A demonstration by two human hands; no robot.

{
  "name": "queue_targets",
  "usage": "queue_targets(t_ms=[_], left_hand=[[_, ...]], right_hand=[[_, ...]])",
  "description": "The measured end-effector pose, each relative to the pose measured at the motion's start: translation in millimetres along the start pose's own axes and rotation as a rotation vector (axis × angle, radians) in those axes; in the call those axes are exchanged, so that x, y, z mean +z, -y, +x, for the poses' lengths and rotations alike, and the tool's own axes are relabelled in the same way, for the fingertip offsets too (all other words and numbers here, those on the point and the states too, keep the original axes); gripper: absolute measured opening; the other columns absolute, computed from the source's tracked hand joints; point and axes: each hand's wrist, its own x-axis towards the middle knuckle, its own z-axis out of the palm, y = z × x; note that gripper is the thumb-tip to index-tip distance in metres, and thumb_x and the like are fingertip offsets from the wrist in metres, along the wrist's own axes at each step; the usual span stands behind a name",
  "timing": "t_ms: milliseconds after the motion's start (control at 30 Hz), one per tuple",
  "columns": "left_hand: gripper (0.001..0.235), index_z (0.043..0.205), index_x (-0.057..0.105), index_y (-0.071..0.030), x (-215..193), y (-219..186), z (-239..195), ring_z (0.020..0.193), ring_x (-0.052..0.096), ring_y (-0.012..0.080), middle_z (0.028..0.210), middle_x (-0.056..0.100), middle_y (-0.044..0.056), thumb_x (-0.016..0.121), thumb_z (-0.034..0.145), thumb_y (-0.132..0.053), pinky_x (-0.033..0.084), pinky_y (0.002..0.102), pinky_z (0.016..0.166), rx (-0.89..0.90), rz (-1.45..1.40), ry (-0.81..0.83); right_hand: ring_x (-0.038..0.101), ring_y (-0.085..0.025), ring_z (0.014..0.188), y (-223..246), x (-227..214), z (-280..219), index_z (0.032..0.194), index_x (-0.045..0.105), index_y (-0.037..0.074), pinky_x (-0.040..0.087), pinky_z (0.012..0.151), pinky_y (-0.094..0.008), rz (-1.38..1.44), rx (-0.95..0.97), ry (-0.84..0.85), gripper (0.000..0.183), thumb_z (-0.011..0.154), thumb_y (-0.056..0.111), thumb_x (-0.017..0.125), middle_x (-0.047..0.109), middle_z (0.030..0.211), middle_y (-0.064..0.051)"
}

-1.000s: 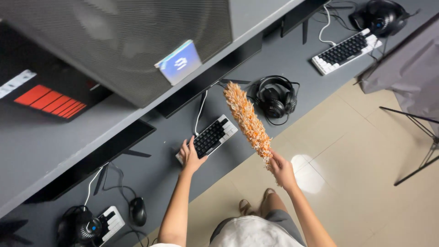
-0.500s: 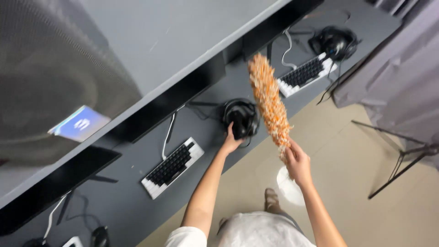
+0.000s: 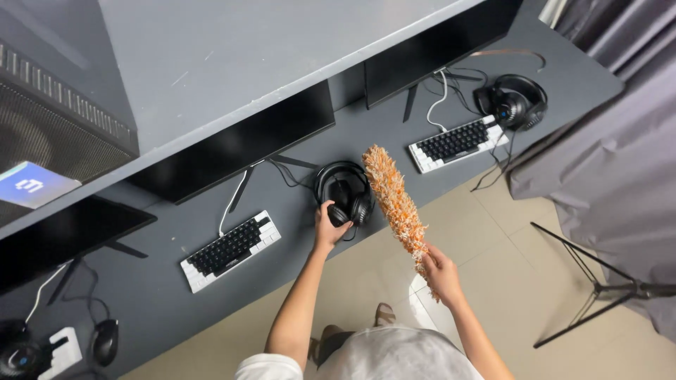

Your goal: The person uses a fluffy duster to clean a row of computer desks. They lift keyboards and mice to dust underneath them, wipe the desk surfaces, and dust around the monitors and headphones before placing the items back.

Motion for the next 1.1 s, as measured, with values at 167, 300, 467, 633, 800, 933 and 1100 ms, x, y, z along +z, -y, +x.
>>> queue_targets(t_ms=[167, 300, 467, 633, 800, 933, 1100], left_hand=[[0.087, 0.138, 0.048, -0.014, -40, -33, -26, 0.117, 0.057, 0.0326, 0.128, 0.056, 0.017, 0.095, 0.065, -0.007, 0.05, 0.044, 0.098, 0.019, -0.17, -0.176], [0.085, 0.141, 0.043, -0.013, -78, -7, -44, 0.109, 0.058, 0.0188, 0.124, 0.053, 0.01, 0.09, 0.071, -0.001, 0.056, 0.032, 0.088, -0.084, -0.533, -0.328], [0.085, 0.143, 0.04, -0.015, -157, 16, -64, 0.103, 0.059, 0.0166, 0.124, 0.054, 0.01, 0.089, 0.075, -0.007, 0.057, 0.028, 0.082, -0.264, -0.525, -0.564], [0.086, 0.148, 0.04, -0.015, -213, 9, -67, 0.092, 0.058, 0.0241, 0.122, 0.059, 0.016, 0.089, 0.077, -0.015, 0.051, 0.033, 0.075, -0.684, -0.34, -0.759], [0.102, 0.157, 0.022, -0.011, -215, 106, -80, 0.121, 0.056, 0.0259, 0.145, 0.048, 0.02, 0.086, 0.078, -0.009, 0.053, 0.034, 0.096, -0.454, -0.205, -0.86], [0.1, 0.16, 0.019, -0.009, -183, 111, -93, 0.128, 0.052, 0.0282, 0.151, 0.043, 0.021, 0.082, 0.083, -0.007, 0.049, 0.035, 0.101, -0.404, -0.245, -0.89], [0.061, 0.137, 0.05, -0.006, -88, 68, -118, 0.099, 0.056, 0.0243, 0.124, 0.053, 0.015, 0.072, 0.082, 0.004, 0.052, 0.034, 0.083, -0.435, 0.091, -0.966]], right_hand=[[0.04, -0.007, 0.053, -8, 3, 29, 0.14, 0.065, 0.015, 0.037, 0.047, -0.027, 0.061, 0.023, 0.083, 0.04, 0.1, 0.016, 0.057, 0.057, 0.071, 0.002], [0.055, 0.002, 0.073, -25, 10, 49, 0.14, 0.062, 0.009, 0.049, 0.062, -0.019, 0.136, -0.205, 0.172, 0.037, 0.104, 0.013, 0.057, 0.067, 0.09, 0.008], [0.05, -0.004, 0.069, -17, 22, 56, 0.141, 0.063, 0.013, 0.044, 0.058, -0.024, 0.056, -0.13, 0.277, 0.04, 0.102, 0.014, 0.056, 0.065, 0.087, 0.003], [0.044, -0.014, 0.06, 3, 34, 56, 0.144, 0.066, 0.017, 0.041, 0.054, -0.032, -0.125, 0.02, 0.32, 0.041, 0.104, 0.017, 0.057, 0.058, 0.078, -0.008], [0.045, -0.012, 0.065, 10, 40, 54, 0.144, 0.064, 0.016, 0.043, 0.058, -0.031, -0.084, -0.005, 0.342, 0.043, 0.102, 0.015, 0.057, 0.062, 0.083, -0.004], [0.052, -0.005, 0.071, 0, 37, 60, 0.141, 0.063, 0.013, 0.049, 0.064, -0.025, -0.052, -0.097, 0.329, 0.041, 0.101, 0.014, 0.056, 0.067, 0.088, 0.002], [0.053, -0.006, 0.072, -16, 24, 66, 0.142, 0.062, 0.012, 0.048, 0.064, -0.025, 0.03, -0.051, 0.261, 0.041, 0.102, 0.015, 0.056, 0.065, 0.088, 0.001]])
